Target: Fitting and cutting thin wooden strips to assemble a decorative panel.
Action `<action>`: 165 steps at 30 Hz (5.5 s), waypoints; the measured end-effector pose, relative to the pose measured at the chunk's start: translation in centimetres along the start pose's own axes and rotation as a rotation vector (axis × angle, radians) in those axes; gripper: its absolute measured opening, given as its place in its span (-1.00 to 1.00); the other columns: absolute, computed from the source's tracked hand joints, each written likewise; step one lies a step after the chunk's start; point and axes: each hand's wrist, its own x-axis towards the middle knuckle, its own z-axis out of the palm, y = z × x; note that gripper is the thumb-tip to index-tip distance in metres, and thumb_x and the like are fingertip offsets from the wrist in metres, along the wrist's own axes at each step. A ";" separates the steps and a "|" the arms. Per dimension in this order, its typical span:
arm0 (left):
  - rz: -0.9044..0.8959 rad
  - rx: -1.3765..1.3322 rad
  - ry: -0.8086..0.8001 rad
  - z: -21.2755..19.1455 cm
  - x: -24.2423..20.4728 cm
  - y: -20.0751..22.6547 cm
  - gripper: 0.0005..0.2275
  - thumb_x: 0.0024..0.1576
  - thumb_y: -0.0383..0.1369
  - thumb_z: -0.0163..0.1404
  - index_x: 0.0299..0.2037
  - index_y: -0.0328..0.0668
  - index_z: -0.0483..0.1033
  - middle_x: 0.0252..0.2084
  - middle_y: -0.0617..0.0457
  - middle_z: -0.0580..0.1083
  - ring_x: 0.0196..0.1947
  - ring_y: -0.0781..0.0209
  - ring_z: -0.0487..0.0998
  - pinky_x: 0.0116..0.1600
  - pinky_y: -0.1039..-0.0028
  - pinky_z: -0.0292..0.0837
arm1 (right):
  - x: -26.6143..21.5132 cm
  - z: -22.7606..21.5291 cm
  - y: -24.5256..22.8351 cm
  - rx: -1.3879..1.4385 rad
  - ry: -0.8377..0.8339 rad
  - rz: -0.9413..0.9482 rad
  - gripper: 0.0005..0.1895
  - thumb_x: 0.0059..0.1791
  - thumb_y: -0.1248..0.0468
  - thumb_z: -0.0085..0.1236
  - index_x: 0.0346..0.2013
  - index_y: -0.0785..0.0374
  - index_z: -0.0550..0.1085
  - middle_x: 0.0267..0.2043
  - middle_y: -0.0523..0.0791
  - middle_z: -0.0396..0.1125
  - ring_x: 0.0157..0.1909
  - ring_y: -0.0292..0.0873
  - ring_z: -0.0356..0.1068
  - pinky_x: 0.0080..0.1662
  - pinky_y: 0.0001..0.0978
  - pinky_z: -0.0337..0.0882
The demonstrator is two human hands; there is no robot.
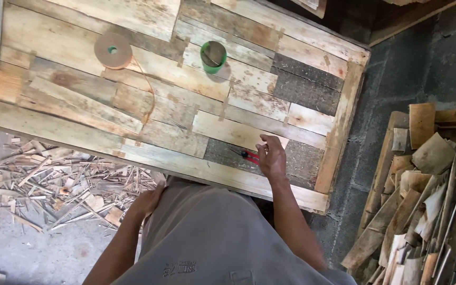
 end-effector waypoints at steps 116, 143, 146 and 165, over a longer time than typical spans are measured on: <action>0.153 -0.669 -0.111 -9.1 -2.4 17.1 -0.78 0.18 -0.31 0.10 -0.23 -0.40 0.59 -0.48 -0.03 0.58 -0.50 0.28 0.55 -0.36 0.46 0.50 | 40.1 -1.8 -0.7 -0.629 0.428 -0.389 -0.56 -0.13 0.64 0.16 -0.05 0.17 0.51 0.07 -0.07 0.42 0.07 0.01 0.44 0.10 -0.16 0.52; 1.047 -0.894 0.249 -13.9 -4.5 39.2 -0.57 0.36 -0.17 -0.10 0.30 -0.36 0.31 0.13 -0.08 0.51 0.11 0.16 0.57 0.22 0.42 0.58 | 16.8 2.4 -9.9 0.090 0.126 -0.519 -0.25 -0.12 0.73 -0.14 0.28 0.15 0.45 0.07 0.05 0.45 0.00 -0.05 0.50 -0.16 -0.39 0.60; 1.028 -1.284 0.168 -14.4 -2.6 39.5 -0.65 0.38 -0.29 -0.05 0.28 -0.37 0.38 0.03 -0.06 0.53 -0.01 0.25 0.56 0.13 0.46 0.57 | 12.9 4.0 -10.9 0.453 -0.176 -0.199 -0.46 -0.02 0.62 -0.12 0.22 0.27 0.46 0.10 0.06 0.48 -0.15 -0.14 0.48 -0.29 -0.41 0.56; 0.864 -1.298 0.055 -14.4 -1.8 34.5 -0.75 0.23 -0.46 0.12 0.10 -0.31 0.50 -0.17 0.14 0.51 -0.30 0.41 0.51 -0.22 0.54 0.56 | 4.1 3.9 -11.2 1.357 -0.727 0.622 -0.55 0.17 0.14 -0.02 0.09 0.56 0.42 -0.55 -0.03 0.39 -0.57 -0.21 0.46 -0.57 -0.48 0.42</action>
